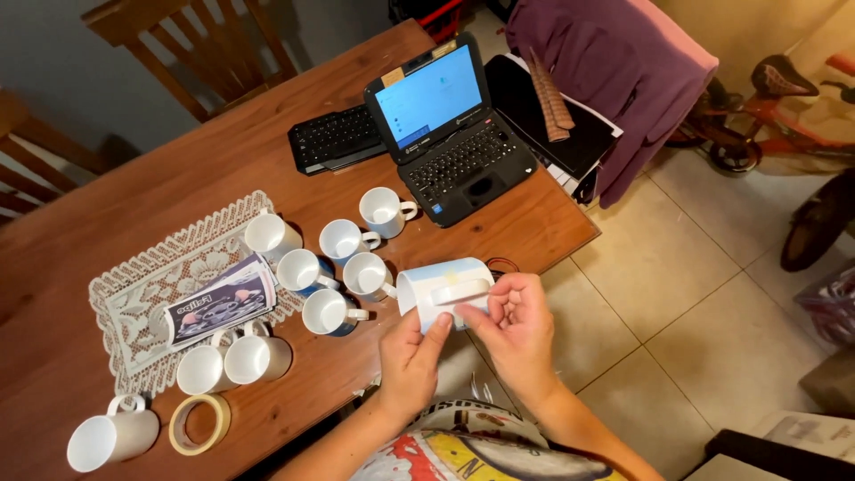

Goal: Cutting out printed artwork and sticking it onto ceramic mugs in preparation for heat pressing.

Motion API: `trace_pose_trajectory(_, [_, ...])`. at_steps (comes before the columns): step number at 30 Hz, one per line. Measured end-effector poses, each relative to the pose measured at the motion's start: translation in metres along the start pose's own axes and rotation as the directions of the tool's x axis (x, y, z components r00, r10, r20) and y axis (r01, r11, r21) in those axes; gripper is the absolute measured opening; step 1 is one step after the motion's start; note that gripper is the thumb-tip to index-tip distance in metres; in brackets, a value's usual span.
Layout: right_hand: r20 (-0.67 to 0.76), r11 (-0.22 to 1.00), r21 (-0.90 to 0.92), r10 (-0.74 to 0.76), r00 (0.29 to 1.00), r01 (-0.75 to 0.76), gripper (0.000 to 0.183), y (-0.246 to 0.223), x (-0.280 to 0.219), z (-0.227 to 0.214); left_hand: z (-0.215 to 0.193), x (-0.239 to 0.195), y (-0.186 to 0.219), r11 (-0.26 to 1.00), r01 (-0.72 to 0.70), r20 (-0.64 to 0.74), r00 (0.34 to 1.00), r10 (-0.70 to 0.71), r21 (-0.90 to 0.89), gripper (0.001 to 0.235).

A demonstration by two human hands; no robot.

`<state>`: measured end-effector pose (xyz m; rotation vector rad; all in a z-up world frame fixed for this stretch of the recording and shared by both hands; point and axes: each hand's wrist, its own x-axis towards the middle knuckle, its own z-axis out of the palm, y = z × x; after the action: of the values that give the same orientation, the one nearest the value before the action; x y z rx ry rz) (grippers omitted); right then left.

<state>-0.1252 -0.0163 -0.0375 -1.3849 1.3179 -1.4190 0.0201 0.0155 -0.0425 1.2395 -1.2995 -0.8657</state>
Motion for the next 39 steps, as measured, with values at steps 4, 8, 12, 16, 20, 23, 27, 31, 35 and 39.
trace_pose_trajectory(4, [0.116,0.996,0.05,0.068,0.991,-0.074,0.042,-0.005,0.002,-0.008,-0.001,-0.002,0.005,1.0,0.001,-0.03,1.0,0.0,0.028,0.028])
trace_pose_trajectory(8, [0.088,0.988,0.137,0.052,0.995,-0.064,0.028,-0.006,0.005,-0.013,0.003,-0.006,0.009,0.999,-0.035,0.011,0.999,0.035,0.017,0.026])
trace_pose_trajectory(12, [0.086,0.996,0.068,0.046,0.995,-0.052,0.029,-0.006,0.0,-0.018,0.008,-0.005,0.005,0.992,0.099,0.011,0.995,-0.099,-0.071,0.03])
trace_pose_trajectory(16, [0.145,0.991,-0.066,0.122,0.982,-0.113,0.055,-0.003,-0.003,-0.026,0.011,-0.004,0.007,0.978,0.13,0.027,0.991,-0.128,-0.165,0.031])
trace_pose_trajectory(20, [0.131,0.991,0.006,0.128,0.983,-0.13,0.054,-0.009,-0.001,-0.036,0.019,-0.005,0.01,0.988,0.118,0.056,0.992,-0.113,-0.102,0.036])
trace_pose_trajectory(23, [0.042,0.987,0.079,0.138,0.99,-0.141,0.042,-0.011,0.003,-0.046,0.031,-0.012,0.012,0.997,0.027,0.081,0.996,-0.021,-0.073,0.033])
trace_pose_trajectory(27, [0.03,0.993,0.023,0.114,0.993,-0.115,0.043,-0.01,-0.002,-0.066,0.047,-0.011,0.016,0.987,0.034,0.101,0.995,-0.018,-0.156,0.032])
trace_pose_trajectory(31, [0.06,0.995,0.039,0.088,0.994,-0.091,0.052,-0.001,-0.007,-0.088,0.063,-0.013,0.017,0.984,0.068,0.146,0.988,-0.045,-0.162,0.032])
trace_pose_trajectory(35, [-0.045,0.989,0.137,0.06,0.997,-0.053,0.039,0.013,-0.016,-0.108,0.083,-0.022,0.008,0.992,0.088,0.211,0.975,-0.067,-0.09,0.031])
trace_pose_trajectory(39, [-0.077,0.991,0.127,0.049,0.996,-0.039,0.041,0.009,-0.027,-0.141,0.114,-0.03,0.003,0.972,0.138,0.218,0.971,-0.096,-0.188,0.031])
